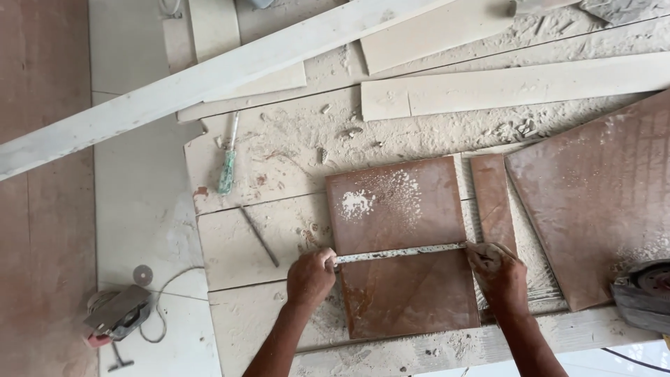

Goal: The person cuts a tile with a power saw, measures it with a tape measure, and then performs another cut with the saw.

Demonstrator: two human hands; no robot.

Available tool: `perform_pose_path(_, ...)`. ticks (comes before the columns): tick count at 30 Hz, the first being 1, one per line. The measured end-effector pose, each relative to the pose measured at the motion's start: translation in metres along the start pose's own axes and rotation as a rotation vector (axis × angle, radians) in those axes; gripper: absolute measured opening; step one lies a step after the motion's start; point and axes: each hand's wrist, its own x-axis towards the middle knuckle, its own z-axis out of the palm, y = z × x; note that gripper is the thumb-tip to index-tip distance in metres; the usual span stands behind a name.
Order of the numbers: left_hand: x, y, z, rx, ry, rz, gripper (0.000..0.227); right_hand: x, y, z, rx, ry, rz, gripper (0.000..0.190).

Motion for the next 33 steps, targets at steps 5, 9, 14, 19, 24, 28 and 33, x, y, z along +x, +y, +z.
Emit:
perform_pose_path(5, 0.006, -0.005, 0.004, -0.014, -0.104, -0.022, 0.023, -0.002, -0.002, -0.001, 0.053, 0.016, -0.026, 0.022)
perform_pose_path(9, 0.012, -0.010, 0.005, -0.014, -0.158, -0.032, 0.026, 0.000, 0.004, 0.001, 0.024, 0.000, -0.016, 0.023)
perform_pose_path(14, 0.017, -0.008, -0.002, -0.008, -0.260, -0.065, 0.029, 0.004, 0.040, 0.014, -0.048, -0.055, -0.036, 0.017)
perform_pose_path(19, 0.018, -0.015, 0.006, -0.018, -0.252, -0.041, 0.030, 0.003, 0.040, 0.017, -0.048, -0.038, -0.041, 0.016)
perform_pose_path(24, 0.014, -0.010, 0.000, 0.009, -0.264, -0.058, 0.030, -0.002, 0.040, 0.021, -0.104, -0.037, 0.099, 0.017)
perform_pose_path(28, 0.008, -0.001, -0.004, 0.020, -0.206, -0.037, 0.029, -0.007, 0.015, 0.002, 0.090, 0.069, -0.096, 0.020)
perform_pose_path(33, 0.020, 0.004, -0.019, 0.009, -0.195, -0.052, 0.028, 0.012, 0.005, 0.008, 0.042, 0.090, -0.147, 0.017)
